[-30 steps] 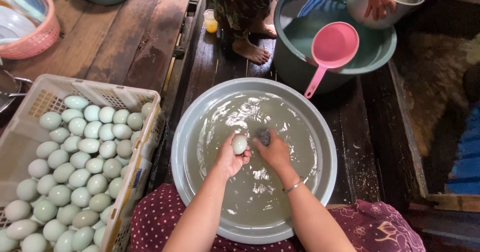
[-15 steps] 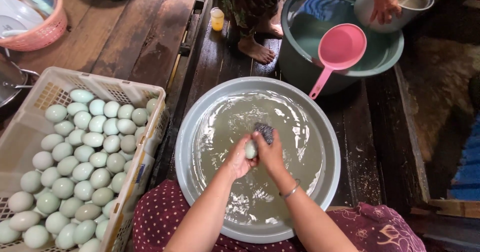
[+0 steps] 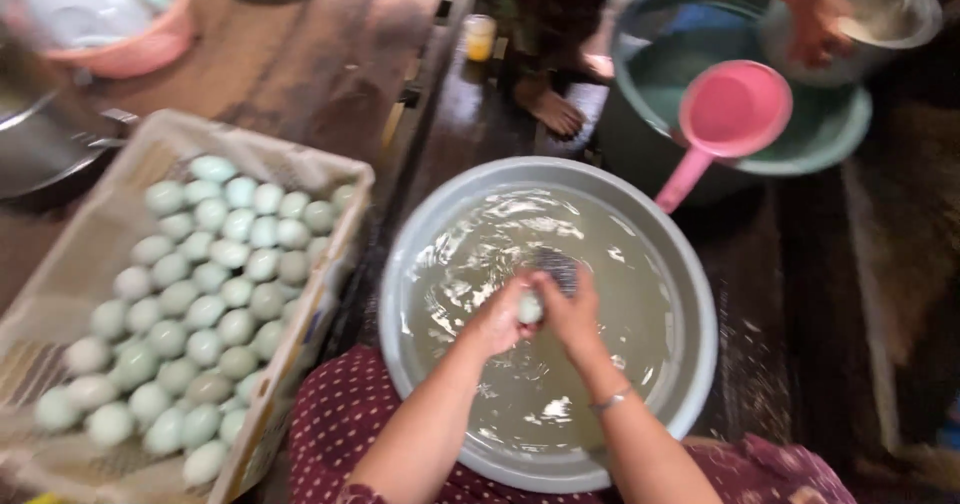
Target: Washing individual eggs in a basin of water using a scrubber and sorting them into baskets.
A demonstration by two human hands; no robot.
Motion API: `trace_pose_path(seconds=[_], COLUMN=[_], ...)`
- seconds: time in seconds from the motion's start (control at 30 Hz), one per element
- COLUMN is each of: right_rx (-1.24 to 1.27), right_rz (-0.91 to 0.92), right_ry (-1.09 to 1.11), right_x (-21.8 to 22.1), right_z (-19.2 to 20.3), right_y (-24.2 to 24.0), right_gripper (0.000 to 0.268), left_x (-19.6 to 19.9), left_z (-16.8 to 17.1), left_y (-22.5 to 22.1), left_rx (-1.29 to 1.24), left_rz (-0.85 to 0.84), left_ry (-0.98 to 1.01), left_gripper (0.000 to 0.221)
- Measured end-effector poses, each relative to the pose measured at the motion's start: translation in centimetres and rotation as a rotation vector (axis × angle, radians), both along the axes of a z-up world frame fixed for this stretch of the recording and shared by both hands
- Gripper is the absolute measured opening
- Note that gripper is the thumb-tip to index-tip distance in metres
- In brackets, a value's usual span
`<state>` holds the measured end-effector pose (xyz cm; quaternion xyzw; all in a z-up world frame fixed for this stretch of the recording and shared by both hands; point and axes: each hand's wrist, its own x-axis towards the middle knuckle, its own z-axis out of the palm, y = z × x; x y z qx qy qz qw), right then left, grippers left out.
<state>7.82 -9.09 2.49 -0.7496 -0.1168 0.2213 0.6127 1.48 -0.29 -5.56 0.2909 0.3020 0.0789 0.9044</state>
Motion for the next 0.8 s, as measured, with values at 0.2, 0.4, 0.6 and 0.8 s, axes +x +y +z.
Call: trace_pose_path(seconds=[0.2, 0.4, 0.6, 0.8], right_rx=[-0.368, -0.943, -0.232, -0.168], right_rz=[0.026, 0.260, 0.059, -0.008], right_ry=[-0.186, -0.428, -0.257, -0.147], right_x=[1.5, 3.2, -1.5, -0.1], right_z=[-0.4, -2.5, 1.9, -0.7], right_y=[-0.5, -1.3, -0.4, 0.1], right_gripper=[0.048, 0.057, 0.040, 0.045], left_x=[-0.5, -0.4, -1.3, -1.7], left_z=[1.4, 3.2, 8.8, 8.9], left_y=[0.2, 1.2, 0.9, 0.2], left_rx=[0.048, 0.073, -0.329, -0.142], left_rz=[-0.213, -0.049, 0.177, 0.083], left_ry=[0.092, 0.155, 0.136, 0.117], left_gripper=[0.020, 0.030, 0.034, 0.046])
